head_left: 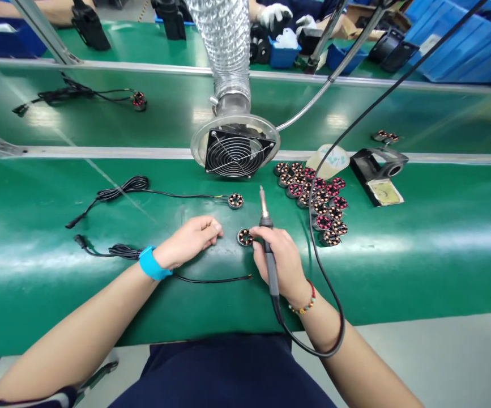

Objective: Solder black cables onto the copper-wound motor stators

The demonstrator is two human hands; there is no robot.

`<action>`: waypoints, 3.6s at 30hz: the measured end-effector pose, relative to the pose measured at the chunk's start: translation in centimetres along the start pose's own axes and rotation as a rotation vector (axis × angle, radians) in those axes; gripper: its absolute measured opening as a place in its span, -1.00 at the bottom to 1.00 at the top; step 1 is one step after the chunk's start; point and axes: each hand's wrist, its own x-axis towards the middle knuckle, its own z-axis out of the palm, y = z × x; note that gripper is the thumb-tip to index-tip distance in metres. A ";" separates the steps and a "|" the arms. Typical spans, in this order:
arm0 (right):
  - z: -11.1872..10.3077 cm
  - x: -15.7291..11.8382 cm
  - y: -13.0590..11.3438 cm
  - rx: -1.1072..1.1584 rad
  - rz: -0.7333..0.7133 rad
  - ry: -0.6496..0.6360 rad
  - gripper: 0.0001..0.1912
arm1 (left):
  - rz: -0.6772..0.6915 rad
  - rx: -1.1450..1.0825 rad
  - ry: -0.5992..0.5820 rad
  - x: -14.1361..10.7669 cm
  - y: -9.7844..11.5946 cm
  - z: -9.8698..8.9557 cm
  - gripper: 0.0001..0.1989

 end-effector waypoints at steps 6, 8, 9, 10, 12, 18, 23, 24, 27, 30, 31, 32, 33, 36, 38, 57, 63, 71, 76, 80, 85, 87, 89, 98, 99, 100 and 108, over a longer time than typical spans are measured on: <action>0.4 0.1 0.8 0.052 0.137 -0.190 -0.56 | 0.099 0.164 0.005 0.3 -0.4 1.1 -0.74; 0.5 0.2 0.7 0.040 0.130 -0.241 -0.60 | 0.122 0.254 -0.008 0.4 -0.3 1.4 -0.70; 0.6 0.2 0.5 0.028 0.118 -0.250 -0.62 | 0.124 0.300 -0.017 0.4 -0.3 1.5 -0.67; 0.7 0.2 0.4 0.019 0.101 -0.252 -0.65 | 0.121 0.340 -0.023 0.3 -0.2 1.6 -0.65; 0.8 0.1 0.1 0.016 0.053 -0.245 -0.67 | 0.109 0.397 -0.018 0.3 -0.2 1.7 -0.65; 1.0 -0.2 0.1 0.033 0.006 -0.188 -0.68 | 0.129 0.249 -0.014 0.0 -0.3 2.1 -0.76; 0.7 -0.1 0.1 0.100 0.024 -0.138 -0.66 | 0.085 -0.068 -0.015 -0.1 -0.1 1.5 -0.81; 0.6 -0.1 0.1 0.113 0.027 -0.135 -0.66 | 0.057 -0.149 -0.008 -0.1 -0.1 1.3 -0.81; 0.4 0.0 0.0 0.132 0.031 -0.144 -0.67 | 0.010 -0.276 0.016 -0.1 -0.2 0.8 -0.79; 0.4 0.1 0.0 0.133 -0.007 -0.154 -0.66 | 0.024 -0.107 -0.040 -0.4 -0.2 1.0 -0.73; 0.4 0.0 0.0 0.132 -0.025 -0.162 -0.67 | 0.038 -0.035 -0.057 -0.4 -0.1 1.2 -0.72; 0.4 0.0 0.0 0.131 -0.040 -0.171 -0.67 | 0.051 0.019 -0.065 -0.5 -0.1 1.4 -0.73; 0.4 0.0 -0.1 0.130 -0.049 -0.181 -0.68 | 0.059 0.045 -0.061 -0.5 0.0 1.5 -0.75; 0.4 0.0 -0.1 0.138 -0.050 -0.199 -0.69 | 0.022 -0.063 -0.037 -0.3 0.1 1.3 -0.79; 0.4 0.0 -0.1 0.153 -0.041 -0.201 -0.68 | -0.020 -0.225 -0.026 -0.2 0.1 1.0 -0.80; 0.3 0.0 0.2 0.167 -0.014 -0.126 -0.65 | -0.013 -0.222 -0.063 -0.5 -0.3 0.6 -0.73; 0.4 0.0 0.2 0.173 -0.020 -0.117 -0.63 | -0.088 0.019 -0.148 -1.1 0.4 1.3 -0.79; 0.3 0.0 0.4 0.173 -0.011 -0.138 -0.62 | -0.115 -0.177 -0.170 -0.9 0.1 0.8 -0.81; 0.3 -0.1 0.4 0.208 -0.013 -0.180 -0.61 | -0.096 -0.252 -0.021 -0.5 -0.3 0.8 -0.79; 0.4 -0.2 0.3 0.225 -0.039 -0.209 -0.63 | -0.098 -0.183 -0.096 -0.5 -0.6 1.0 -0.72; 0.3 -0.2 0.3 0.235 -0.034 -0.231 -0.64 | -0.063 -0.238 -0.060 -0.4 -0.7 0.9 -0.72; 0.2 -0.1 0.4 0.226 -0.028 -0.218 -0.64 | -0.047 -0.225 -0.053 -0.5 -0.6 0.9 -0.67; 0.1 -0.1 0.4 0.219 -0.025 -0.205 -0.63 | -0.054 -0.165 -0.087 -0.8 -0.4 0.9 -0.63; -0.8 0.1 1.6 0.177 0.027 -0.320 -0.60 | -0.027 0.236 -0.149 -1.4 -0.1 0.8 -0.73; -1.0 0.2 1.8 0.162 0.034 -0.343 -0.60 | 0.029 0.356 -0.186 -1.6 -0.2 1.0 -0.76; -1.1 0.2 2.0 0.153 0.041 -0.361 -0.59 | 0.094 0.490 -0.228 -1.9 -0.3 1.3 -0.81; -1.0 0.2 1.8 0.212 0.063 -0.331 -0.49 | 0.246 0.903 -0.271 -2.8 -0.6 3.0 -0.86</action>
